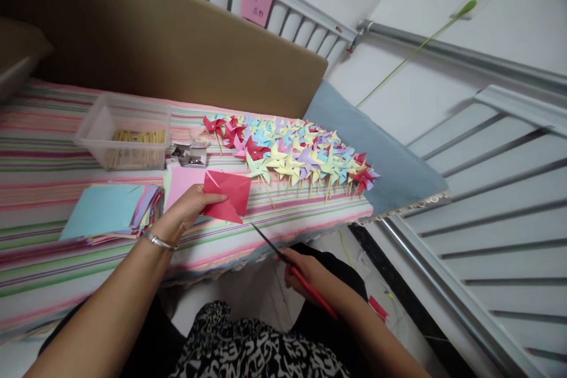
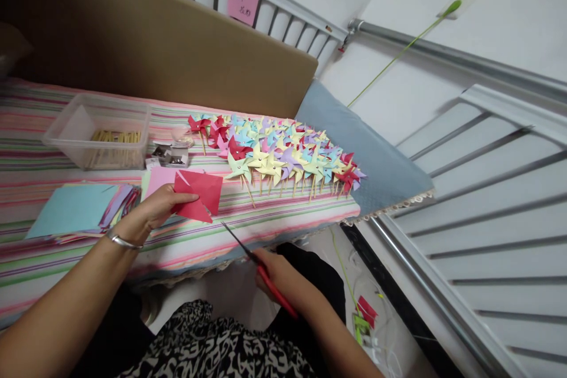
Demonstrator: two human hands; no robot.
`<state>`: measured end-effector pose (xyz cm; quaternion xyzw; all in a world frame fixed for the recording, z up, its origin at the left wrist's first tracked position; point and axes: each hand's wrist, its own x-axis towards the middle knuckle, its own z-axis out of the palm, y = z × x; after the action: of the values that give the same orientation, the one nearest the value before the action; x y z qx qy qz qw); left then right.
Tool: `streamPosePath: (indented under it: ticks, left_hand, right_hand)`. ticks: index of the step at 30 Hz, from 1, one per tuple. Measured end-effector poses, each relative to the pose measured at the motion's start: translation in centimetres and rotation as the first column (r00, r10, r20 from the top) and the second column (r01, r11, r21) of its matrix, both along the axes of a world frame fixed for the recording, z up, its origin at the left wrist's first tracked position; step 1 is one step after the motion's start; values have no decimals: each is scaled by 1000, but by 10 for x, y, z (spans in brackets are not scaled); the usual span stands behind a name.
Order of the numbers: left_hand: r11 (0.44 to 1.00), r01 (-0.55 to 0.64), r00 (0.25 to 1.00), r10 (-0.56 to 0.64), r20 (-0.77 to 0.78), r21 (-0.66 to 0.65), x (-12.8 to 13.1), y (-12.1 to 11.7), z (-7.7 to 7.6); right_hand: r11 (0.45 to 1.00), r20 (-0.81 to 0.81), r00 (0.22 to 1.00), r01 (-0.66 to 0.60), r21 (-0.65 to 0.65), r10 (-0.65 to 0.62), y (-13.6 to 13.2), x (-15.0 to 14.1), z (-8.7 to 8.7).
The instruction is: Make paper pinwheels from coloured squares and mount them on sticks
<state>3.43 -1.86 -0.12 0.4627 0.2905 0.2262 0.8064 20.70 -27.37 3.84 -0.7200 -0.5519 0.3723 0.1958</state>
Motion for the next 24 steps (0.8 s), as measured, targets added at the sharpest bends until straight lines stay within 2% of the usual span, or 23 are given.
streamPosePath:
  ticks: [3,5,7,9,12,14,16,19,22,24]
  left_hand:
    - [996,85,996,-85,-20,19,1,-5,2]
    - [986,159,986,-157,-48,41,4,-12,3]
    - [968,242,968,-237,-85,68,6,-19,2]
    - [941,325,944,-316,-98,99,9,-25,1]
    - [901,411,911,-403,-88,135,11,-31,-1]
    - [892,430,902,-417,-109,140,11,-31,-2]
    - [902,414,908,-401,-120,121,11,-29,-2]
    - [941,336,941,-334,-51,41,9,-23,-1]
    - [980,163,984,-154,90,-110,10,-19,-1]
    - [966,57,981,-7,194,-253,14,-21,-2]
  right_hand:
    - [984,65,986,150,93,-156,1,12,6]
    - [941,78,955,264,211,-286,14,15,10]
    - [897,42,938,314,312,-344,34,13,14]
    - [880,-7,947,300,368,-320,56,10,18]
    - [920,-61,979,203,337,-193,83,2,21]
    - [944,-68,990,141,297,-127,94,-3,20]
    - [947,-88,989,136,289,-115,100,-6,17]
    - [921,-202,964,232,314,-174,103,-7,13]
    - [860,-353,907,360,362,-231,105,-6,10]
    - [809,-417,874,425,405,-250,107,-6,6]
